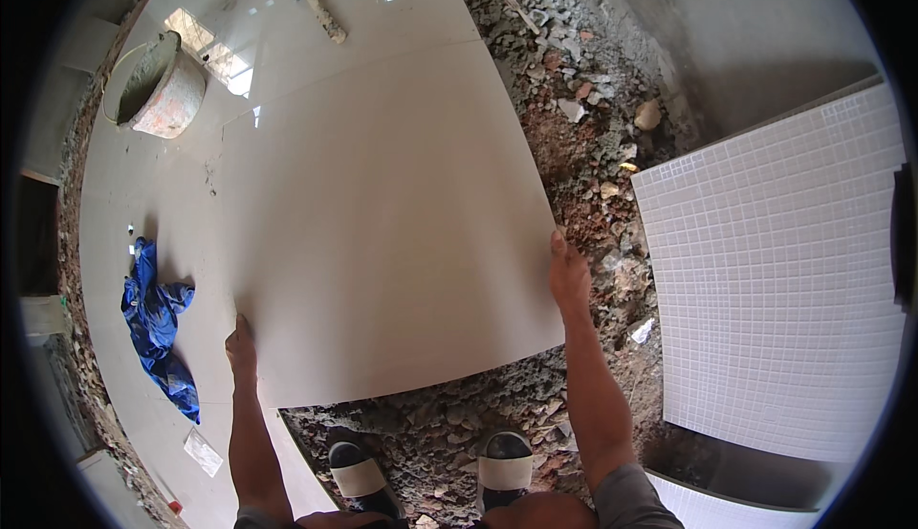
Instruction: The person spreads cement on the floor using a trowel, then places a large white tile onto the cement and taps it with a rubber mallet to secure it.
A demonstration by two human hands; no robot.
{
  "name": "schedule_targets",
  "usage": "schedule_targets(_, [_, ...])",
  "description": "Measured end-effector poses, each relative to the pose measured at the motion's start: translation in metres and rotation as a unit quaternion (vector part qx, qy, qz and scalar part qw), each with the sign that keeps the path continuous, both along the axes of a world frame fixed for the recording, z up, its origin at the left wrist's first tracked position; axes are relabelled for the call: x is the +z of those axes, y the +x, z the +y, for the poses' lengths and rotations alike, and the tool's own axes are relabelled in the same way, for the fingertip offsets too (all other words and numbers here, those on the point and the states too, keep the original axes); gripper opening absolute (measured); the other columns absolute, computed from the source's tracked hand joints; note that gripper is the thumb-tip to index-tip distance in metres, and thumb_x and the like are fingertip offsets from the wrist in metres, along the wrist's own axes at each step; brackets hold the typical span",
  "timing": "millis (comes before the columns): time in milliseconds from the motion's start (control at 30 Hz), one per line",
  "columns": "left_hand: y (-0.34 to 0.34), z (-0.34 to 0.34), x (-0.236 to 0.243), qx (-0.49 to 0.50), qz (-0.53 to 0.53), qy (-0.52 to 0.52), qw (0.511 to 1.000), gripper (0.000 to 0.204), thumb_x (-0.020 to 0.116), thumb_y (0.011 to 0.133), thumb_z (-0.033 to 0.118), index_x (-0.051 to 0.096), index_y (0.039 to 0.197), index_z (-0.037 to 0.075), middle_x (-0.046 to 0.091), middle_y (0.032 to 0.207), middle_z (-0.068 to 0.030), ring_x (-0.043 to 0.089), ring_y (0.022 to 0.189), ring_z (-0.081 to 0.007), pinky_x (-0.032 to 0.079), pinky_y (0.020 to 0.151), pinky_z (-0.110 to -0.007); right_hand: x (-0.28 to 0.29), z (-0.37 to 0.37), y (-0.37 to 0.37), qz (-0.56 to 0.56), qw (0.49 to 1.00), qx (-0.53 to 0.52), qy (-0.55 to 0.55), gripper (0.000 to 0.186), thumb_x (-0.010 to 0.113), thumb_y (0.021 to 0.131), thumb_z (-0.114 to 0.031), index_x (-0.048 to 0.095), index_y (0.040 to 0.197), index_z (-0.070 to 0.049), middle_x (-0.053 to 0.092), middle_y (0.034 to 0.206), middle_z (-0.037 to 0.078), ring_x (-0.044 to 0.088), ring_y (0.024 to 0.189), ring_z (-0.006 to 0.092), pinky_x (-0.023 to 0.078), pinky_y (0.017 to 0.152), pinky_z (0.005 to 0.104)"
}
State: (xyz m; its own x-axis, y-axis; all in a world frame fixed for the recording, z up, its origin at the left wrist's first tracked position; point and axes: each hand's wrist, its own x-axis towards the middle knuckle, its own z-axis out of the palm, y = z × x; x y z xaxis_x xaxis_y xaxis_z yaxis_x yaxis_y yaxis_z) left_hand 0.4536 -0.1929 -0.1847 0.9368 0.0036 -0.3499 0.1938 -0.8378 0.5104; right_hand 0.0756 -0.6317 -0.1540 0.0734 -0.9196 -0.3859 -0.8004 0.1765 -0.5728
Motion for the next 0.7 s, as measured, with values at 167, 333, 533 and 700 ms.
schedule_targets(167, [0.001, 0.004, -0.002, -0.015, -0.048, 0.023, 0.998, 0.058, 0.049, 0.093, 0.049, 0.060, 0.082, -0.007, 0.053, 0.067, -0.0165, 0.045, 0.062, -0.0230, 0.040, 0.061, -0.042, -0.006, -0.001, -0.001, -0.013, 1.000, -0.008, -0.013, 0.069, 0.039, 0.089, -0.066, 0.062, 0.105, -0.004, 0.063, 0.097, 0.023, 0.059, 0.095, 0.0411, 0.043, 0.083, 0.0494])
schedule_targets(333, [-0.005, 0.011, -0.003, -0.026, -0.087, 0.035, 0.995, 0.053, 0.051, 0.093, 0.044, 0.055, 0.074, -0.005, 0.049, 0.063, -0.0146, 0.042, 0.060, -0.0228, 0.038, 0.059, -0.042, -0.004, 0.000, -0.001, -0.030, 0.999, 0.022, -0.029, 0.064, 0.044, 0.092, -0.059, 0.059, 0.111, -0.001, 0.062, 0.100, 0.021, 0.059, 0.096, 0.0369, 0.044, 0.085, 0.0456])
schedule_targets(533, [-0.008, 0.013, -0.003, -0.048, -0.092, 0.041, 0.994, 0.050, 0.052, 0.092, 0.042, 0.053, 0.074, -0.005, 0.050, 0.066, -0.0140, 0.044, 0.062, -0.0233, 0.039, 0.061, -0.041, 0.000, 0.003, 0.000, -0.044, 0.998, 0.034, -0.042, 0.057, 0.046, 0.094, -0.053, 0.061, 0.108, 0.001, 0.063, 0.098, 0.020, 0.060, 0.094, 0.0328, 0.045, 0.083, 0.0427])
schedule_targets(700, [-0.015, 0.004, 0.002, -0.005, -0.076, 0.034, 0.997, 0.049, 0.053, 0.092, 0.043, 0.056, 0.079, -0.004, 0.054, 0.070, -0.0136, 0.046, 0.065, -0.0228, 0.040, 0.064, -0.040, 0.002, 0.002, -0.002, -0.060, 0.994, 0.061, -0.062, 0.056, 0.047, 0.093, -0.054, 0.064, 0.099, 0.000, 0.063, 0.088, 0.020, 0.061, 0.085, 0.0341, 0.045, 0.077, 0.0444])
